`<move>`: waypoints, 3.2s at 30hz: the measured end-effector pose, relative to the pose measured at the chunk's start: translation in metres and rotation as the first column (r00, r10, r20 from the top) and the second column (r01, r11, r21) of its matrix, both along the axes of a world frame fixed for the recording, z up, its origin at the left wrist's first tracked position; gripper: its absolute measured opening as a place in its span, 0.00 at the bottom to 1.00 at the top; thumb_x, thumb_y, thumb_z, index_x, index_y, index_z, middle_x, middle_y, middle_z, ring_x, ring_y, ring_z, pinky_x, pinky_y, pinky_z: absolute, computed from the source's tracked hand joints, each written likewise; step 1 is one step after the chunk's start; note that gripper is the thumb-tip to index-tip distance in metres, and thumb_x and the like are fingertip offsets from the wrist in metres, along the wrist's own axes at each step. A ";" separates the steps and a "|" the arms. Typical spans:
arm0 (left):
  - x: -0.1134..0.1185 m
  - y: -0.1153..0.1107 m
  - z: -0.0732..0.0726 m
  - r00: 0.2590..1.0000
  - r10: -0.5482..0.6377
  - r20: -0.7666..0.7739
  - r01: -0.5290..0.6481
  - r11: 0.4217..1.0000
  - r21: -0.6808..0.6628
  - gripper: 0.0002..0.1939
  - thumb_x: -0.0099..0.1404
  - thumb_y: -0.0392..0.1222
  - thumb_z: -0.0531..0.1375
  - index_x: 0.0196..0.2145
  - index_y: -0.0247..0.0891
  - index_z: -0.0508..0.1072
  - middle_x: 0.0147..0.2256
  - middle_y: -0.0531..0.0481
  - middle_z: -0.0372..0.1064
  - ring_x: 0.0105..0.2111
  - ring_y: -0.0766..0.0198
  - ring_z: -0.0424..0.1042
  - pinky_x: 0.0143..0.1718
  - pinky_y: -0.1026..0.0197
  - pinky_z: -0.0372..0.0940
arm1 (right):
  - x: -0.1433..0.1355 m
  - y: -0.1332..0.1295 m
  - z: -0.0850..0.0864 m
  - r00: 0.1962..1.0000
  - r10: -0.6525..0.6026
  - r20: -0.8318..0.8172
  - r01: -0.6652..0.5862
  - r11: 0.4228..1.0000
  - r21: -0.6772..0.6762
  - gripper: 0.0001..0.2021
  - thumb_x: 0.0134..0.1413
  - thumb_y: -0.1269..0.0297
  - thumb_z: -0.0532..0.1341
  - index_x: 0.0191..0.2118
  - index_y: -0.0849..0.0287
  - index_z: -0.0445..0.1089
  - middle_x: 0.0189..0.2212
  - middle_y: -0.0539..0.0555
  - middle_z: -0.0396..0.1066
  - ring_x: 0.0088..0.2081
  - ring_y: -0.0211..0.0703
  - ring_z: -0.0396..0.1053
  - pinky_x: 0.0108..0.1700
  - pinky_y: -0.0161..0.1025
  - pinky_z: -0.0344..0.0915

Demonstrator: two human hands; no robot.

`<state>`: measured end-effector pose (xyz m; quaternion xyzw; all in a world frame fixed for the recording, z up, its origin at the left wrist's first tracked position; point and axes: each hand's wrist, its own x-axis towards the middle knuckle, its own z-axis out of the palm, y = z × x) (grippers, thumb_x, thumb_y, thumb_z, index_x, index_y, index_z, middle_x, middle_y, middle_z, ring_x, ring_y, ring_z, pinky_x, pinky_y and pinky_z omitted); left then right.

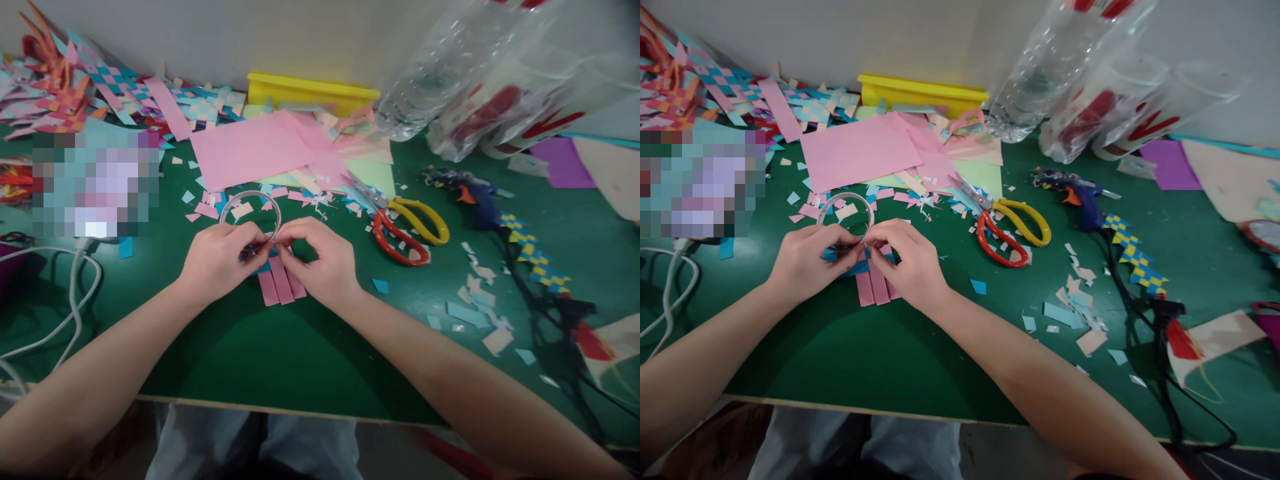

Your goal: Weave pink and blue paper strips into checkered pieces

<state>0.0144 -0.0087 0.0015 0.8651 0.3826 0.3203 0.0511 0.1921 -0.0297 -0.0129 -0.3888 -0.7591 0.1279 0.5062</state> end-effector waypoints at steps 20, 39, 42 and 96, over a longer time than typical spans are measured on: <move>0.003 -0.005 0.017 0.975 -0.025 0.219 0.095 0.945 -0.314 0.07 0.60 0.40 0.56 0.26 0.38 0.69 0.24 0.53 0.69 0.25 0.67 0.65 0.29 0.61 0.63 | 0.008 0.003 0.003 0.990 -0.015 0.142 -0.035 0.940 0.339 0.09 0.57 0.74 0.58 0.31 0.50 0.67 0.33 0.45 0.76 0.36 0.40 0.69 0.41 0.44 0.65; -0.018 0.014 0.016 0.908 0.292 0.300 -0.254 0.954 -0.158 0.03 0.62 0.38 0.56 0.29 0.41 0.68 0.27 0.54 0.72 0.25 0.67 0.70 0.27 0.62 0.65 | 0.010 0.001 0.005 0.994 -0.057 0.097 0.017 0.926 0.376 0.11 0.56 0.77 0.57 0.32 0.50 0.65 0.31 0.44 0.76 0.31 0.36 0.71 0.45 0.45 0.67; -0.027 0.020 0.020 0.910 0.356 0.212 -0.366 0.931 0.007 0.04 0.66 0.41 0.55 0.35 0.45 0.70 0.30 0.55 0.73 0.32 0.63 0.73 0.42 0.54 0.66 | 0.009 0.003 0.002 0.994 -0.039 0.099 0.003 0.938 0.347 0.09 0.56 0.75 0.58 0.34 0.51 0.66 0.31 0.45 0.76 0.33 0.37 0.71 0.47 0.46 0.66; -0.006 0.009 0.008 0.982 -0.179 0.061 0.174 0.982 0.078 0.03 0.64 0.36 0.59 0.33 0.39 0.72 0.33 0.52 0.75 0.34 0.64 0.72 0.42 0.54 0.59 | 0.007 0.008 0.005 0.999 0.029 -0.019 -0.029 0.999 0.030 0.02 0.52 0.65 0.64 0.33 0.52 0.74 0.34 0.50 0.78 0.36 0.42 0.74 0.46 0.47 0.66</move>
